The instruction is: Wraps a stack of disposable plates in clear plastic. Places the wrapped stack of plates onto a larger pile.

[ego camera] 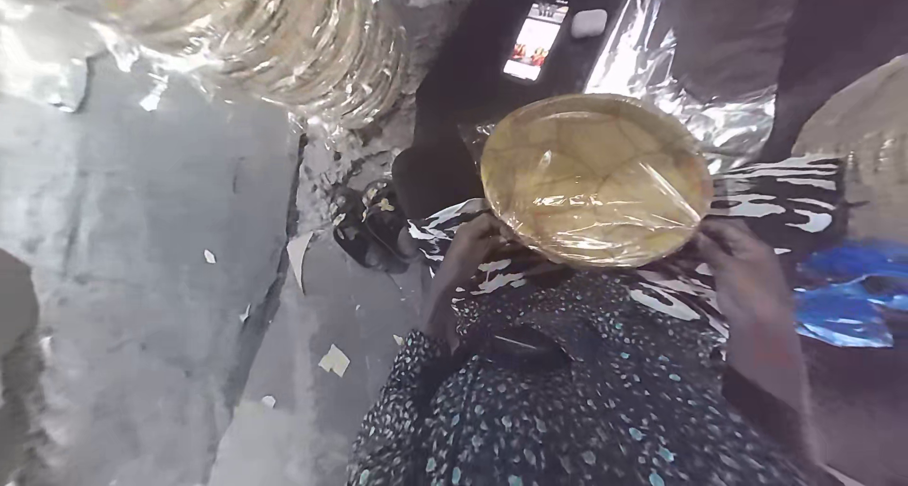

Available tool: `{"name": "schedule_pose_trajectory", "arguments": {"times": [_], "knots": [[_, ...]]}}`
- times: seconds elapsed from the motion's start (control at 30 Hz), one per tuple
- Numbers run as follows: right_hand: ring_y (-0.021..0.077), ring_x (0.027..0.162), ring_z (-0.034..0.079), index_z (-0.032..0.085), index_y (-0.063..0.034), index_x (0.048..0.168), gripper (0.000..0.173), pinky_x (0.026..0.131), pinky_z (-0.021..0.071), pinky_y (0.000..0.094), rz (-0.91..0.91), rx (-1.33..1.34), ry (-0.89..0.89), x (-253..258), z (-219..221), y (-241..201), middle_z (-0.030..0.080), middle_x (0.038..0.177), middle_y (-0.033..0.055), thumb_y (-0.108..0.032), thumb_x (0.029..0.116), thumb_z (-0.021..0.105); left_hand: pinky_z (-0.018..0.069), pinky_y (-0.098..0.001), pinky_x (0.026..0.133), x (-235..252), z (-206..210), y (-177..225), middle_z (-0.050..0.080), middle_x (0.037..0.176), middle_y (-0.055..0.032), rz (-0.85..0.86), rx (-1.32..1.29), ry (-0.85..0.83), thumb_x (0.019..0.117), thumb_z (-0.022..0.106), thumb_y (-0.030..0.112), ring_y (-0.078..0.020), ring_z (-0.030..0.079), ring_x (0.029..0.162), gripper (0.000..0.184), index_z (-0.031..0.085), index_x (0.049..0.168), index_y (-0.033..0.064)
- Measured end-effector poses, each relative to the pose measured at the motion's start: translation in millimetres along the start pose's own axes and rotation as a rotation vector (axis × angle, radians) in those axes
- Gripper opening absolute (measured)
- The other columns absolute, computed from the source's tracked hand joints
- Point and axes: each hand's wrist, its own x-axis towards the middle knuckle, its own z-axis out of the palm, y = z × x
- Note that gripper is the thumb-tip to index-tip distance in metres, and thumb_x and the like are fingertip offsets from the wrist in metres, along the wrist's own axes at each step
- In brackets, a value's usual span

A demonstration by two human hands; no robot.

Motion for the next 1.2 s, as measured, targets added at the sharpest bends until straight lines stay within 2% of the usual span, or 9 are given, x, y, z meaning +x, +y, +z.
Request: {"name": "schedule_pose_trajectory", "arguments": {"times": [0.2, 0.33, 0.43, 0.6, 0.9, 1.03, 1.1, 1.17, 1.2], "knots": [[0.0163, 0.106, 0.059, 0.064, 0.0121, 0.113, 0.021, 0.092, 0.0509, 0.0298, -0.051, -0.126, 0.021, -0.1, 7.2, -2.2, 0.058, 0.125, 0.0227, -0.002, 0.0988, 0.056, 0.0525, -0.0447, 0.099, 2.9, -4.7, 14.9, 0.066, 0.118, -0.0259, -0.044, 0.368, 0.001, 0.0971, 0.059, -0.001, -0.0338, 0.067, 0.108, 0.025, 0.063, 0.12, -0.0104], [0.0248, 0.11, 0.058, 0.064, 0.0143, 0.113, 0.021, 0.096, 0.0488, 0.036, -0.069, -0.177, 0.057, -2.1, 15.3, -7.9, 0.056, 0.128, 0.0281, 0.001, 0.0988, 0.055, 0.0481, -0.0504, 0.104, 2.2, -2.3, 21.9, 0.067, 0.117, -0.0303, -0.03, 0.472, 0.05, 0.0979, 0.059, 0.002, -0.0423, 0.065, 0.113, 0.022, 0.069, 0.11, -0.0134], [0.0339, 0.114, 0.056, 0.063, 0.0156, 0.114, 0.023, 0.1, 0.0459, 0.0453, -0.082, -0.214, 0.076, -1.9, 21.3, -8.6, 0.055, 0.129, 0.0319, 0.002, 0.0989, 0.052, 0.0476, -0.052, 0.103, 5.7, 3.2, 11.9, 0.067, 0.121, -0.0253, 0.01, 0.573, 0.197, 0.0973, 0.064, 0.01, -0.0414, 0.063, 0.116, 0.019, 0.076, 0.106, -0.003], [0.0424, 0.118, 0.055, 0.063, 0.0159, 0.115, 0.024, 0.102, 0.0445, 0.0514, -0.094, -0.257, 0.109, -5.1, 29.0, -12.9, 0.054, 0.129, 0.0358, 0.002, 0.0997, 0.053, 0.0572, -0.0512, 0.082, 11.3, 16.7, -8.4, 0.072, 0.093, -0.0226, 0.222, 0.643, 0.503, 0.0909, 0.066, 0.001, -0.0398, 0.071, 0.092, 0.013, 0.078, 0.094, -0.0017], [0.0462, 0.121, 0.053, 0.062, 0.0157, 0.119, 0.028, 0.104, 0.0421, 0.0566, -0.071, -0.235, 0.134, -16.3, 32.9, -9.7, 0.053, 0.131, 0.0367, -0.003, 0.1016, 0.05, 0.0583, -0.0369, 0.084, 30.6, 38.9, -9.2, 0.073, 0.094, -0.0197, 0.328, 0.39, 0.833, 0.0876, 0.068, -0.001, -0.0283, 0.072, 0.089, 0.012, 0.078, 0.094, -0.0035], [0.0392, 0.119, 0.055, 0.06, 0.0163, 0.119, 0.032, 0.103, 0.0433, 0.0521, -0.09, -0.152, 0.126, -43.5, 35.6, -18.3, 0.055, 0.128, 0.0338, -0.007, 0.1026, 0.045, 0.0557, -0.0219, 0.081, 25.0, 38.8, 19.8, 0.072, 0.09, -0.0205, 0.426, 0.25, 1.023, 0.0834, 0.068, -0.006, -0.0166, 0.071, 0.084, 0.01, 0.075, 0.088, -0.0088], [0.0272, 0.119, 0.056, 0.057, 0.017, 0.122, 0.034, 0.103, 0.0442, 0.0425, -0.033, -0.057, 0.089, -64.9, 36.0, -31.0, 0.056, 0.129, 0.029, -0.006, 0.1037, 0.04, 0.0537, -0.0153, 0.078, 16.5, 32.6, 38.1, 0.071, 0.085, -0.0146, 0.548, 0.185, 1.095, 0.0818, 0.068, -0.007, -0.0073, 0.068, 0.082, 0.006, 0.073, 0.081, -0.0082], [-0.0014, 0.096, 0.059, 0.056, 0.0089, 0.121, 0.033, 0.086, 0.0513, 0.0187, 0.062, 0.092, 0.065, -81.5, 37.0, -42.8, 0.06, 0.109, 0.0052, -0.01, 0.1078, 0.032, 0.0523, -0.0119, 0.082, 11.2, 23.5, 53.8, 0.069, 0.09, 0.0002, 0.711, 0.129, 1.077, 0.0903, 0.068, 0.002, 0.0025, 0.065, 0.09, 0.009, 0.073, 0.083, 0.003], [-0.0077, 0.087, 0.06, 0.056, 0.005, 0.118, 0.031, 0.08, 0.0529, 0.0136, 0.099, 0.197, 0.05, -86.4, 37.7, -46.1, 0.06, 0.1, -0.0035, -0.011, 0.1093, 0.031, 0.0519, -0.0122, 0.085, 9.3, 17.8, 60.0, 0.067, 0.096, 0.0072, 0.77, 0.131, 1.034, 0.0964, 0.066, 0.011, 0.0049, 0.063, 0.096, 0.012, 0.073, 0.086, 0.0108]]}}
